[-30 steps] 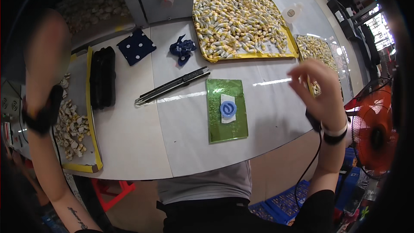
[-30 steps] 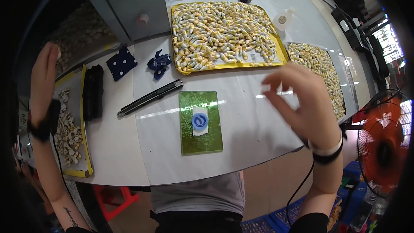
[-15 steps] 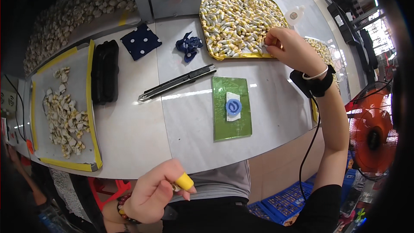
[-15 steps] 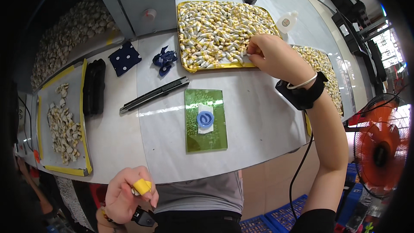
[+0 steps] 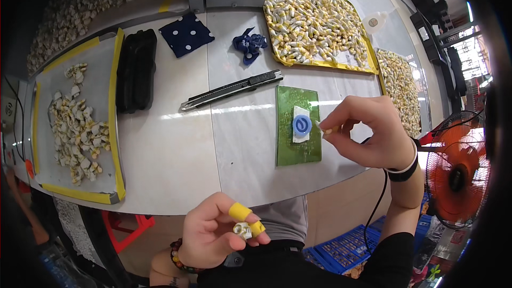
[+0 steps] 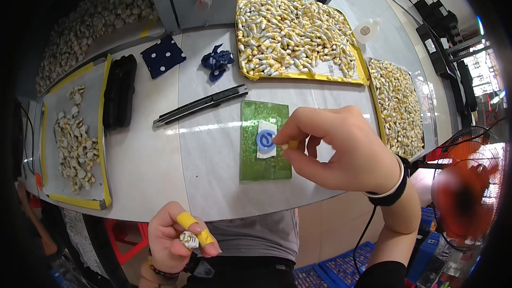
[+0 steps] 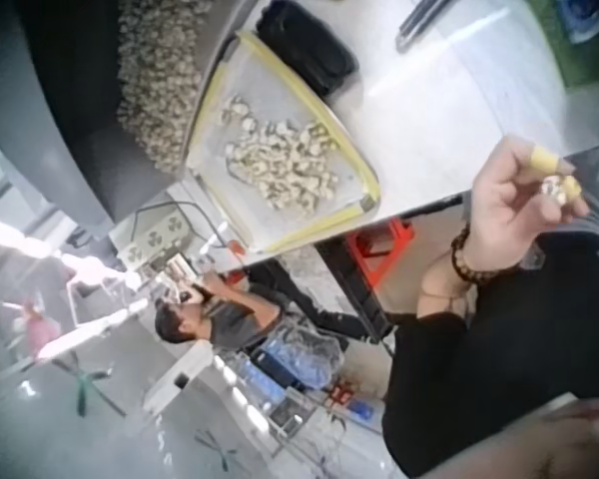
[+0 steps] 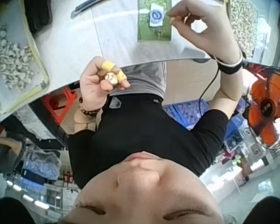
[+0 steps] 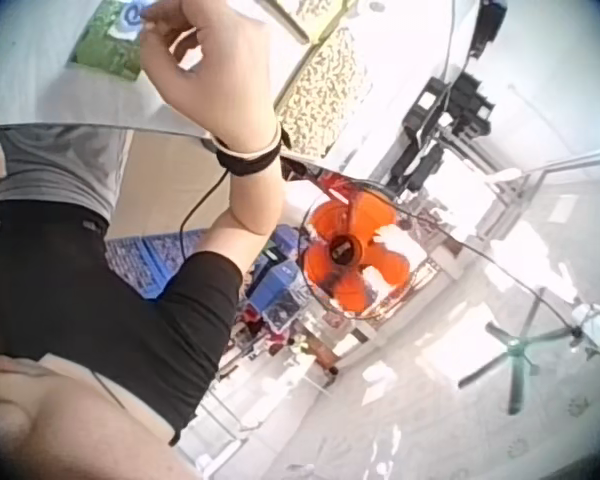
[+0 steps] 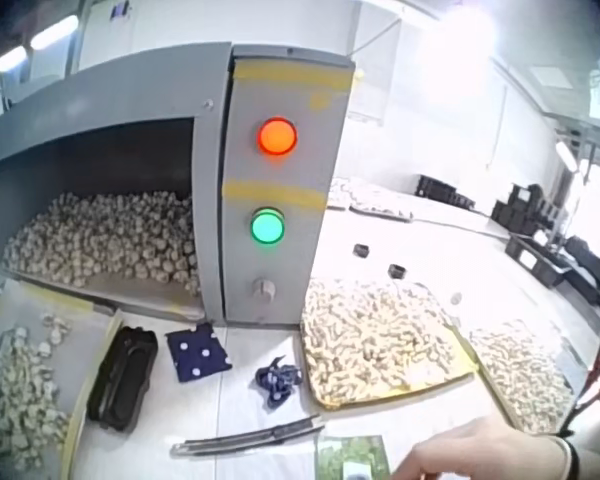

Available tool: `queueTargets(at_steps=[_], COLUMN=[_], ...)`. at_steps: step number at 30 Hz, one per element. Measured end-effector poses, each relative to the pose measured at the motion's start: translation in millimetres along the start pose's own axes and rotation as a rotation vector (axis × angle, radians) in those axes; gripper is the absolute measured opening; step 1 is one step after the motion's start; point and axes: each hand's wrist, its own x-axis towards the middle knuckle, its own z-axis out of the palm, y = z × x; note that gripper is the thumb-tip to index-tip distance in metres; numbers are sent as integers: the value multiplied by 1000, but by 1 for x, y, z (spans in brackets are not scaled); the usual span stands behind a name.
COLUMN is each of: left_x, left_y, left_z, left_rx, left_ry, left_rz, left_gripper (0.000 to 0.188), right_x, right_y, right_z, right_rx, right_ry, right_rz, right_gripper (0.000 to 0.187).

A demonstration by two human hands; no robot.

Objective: The person repeatedly picks small white and yellow components from a tray, applies a blue substance from a small pad, and assembles them by hand. The assembled units are placed into a separate tray on the table.

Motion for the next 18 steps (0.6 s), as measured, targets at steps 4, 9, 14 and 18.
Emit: queueTargets(at_steps=[4,9,14,18], left_x=[6,10,15,23], left_y=[-1,-5,-2,-8], left_z=[-4,-5,1,-1], left_rx=[-169,-206,-188,-242], left_ry=[-62,-72,-42,-117], left_rz=[-51,-43,-132,-166], left_gripper=[48,50,53,51], right_x=[1,4,2,4], right_y=[11,13,14,10], right_z=[14,14,24,30], right_rx=[-259,-387,-481,-504], right_ry=[115,50,17,51], right_rz=[-96,-210,-230,-241], right_gripper=[7,11,14,14])
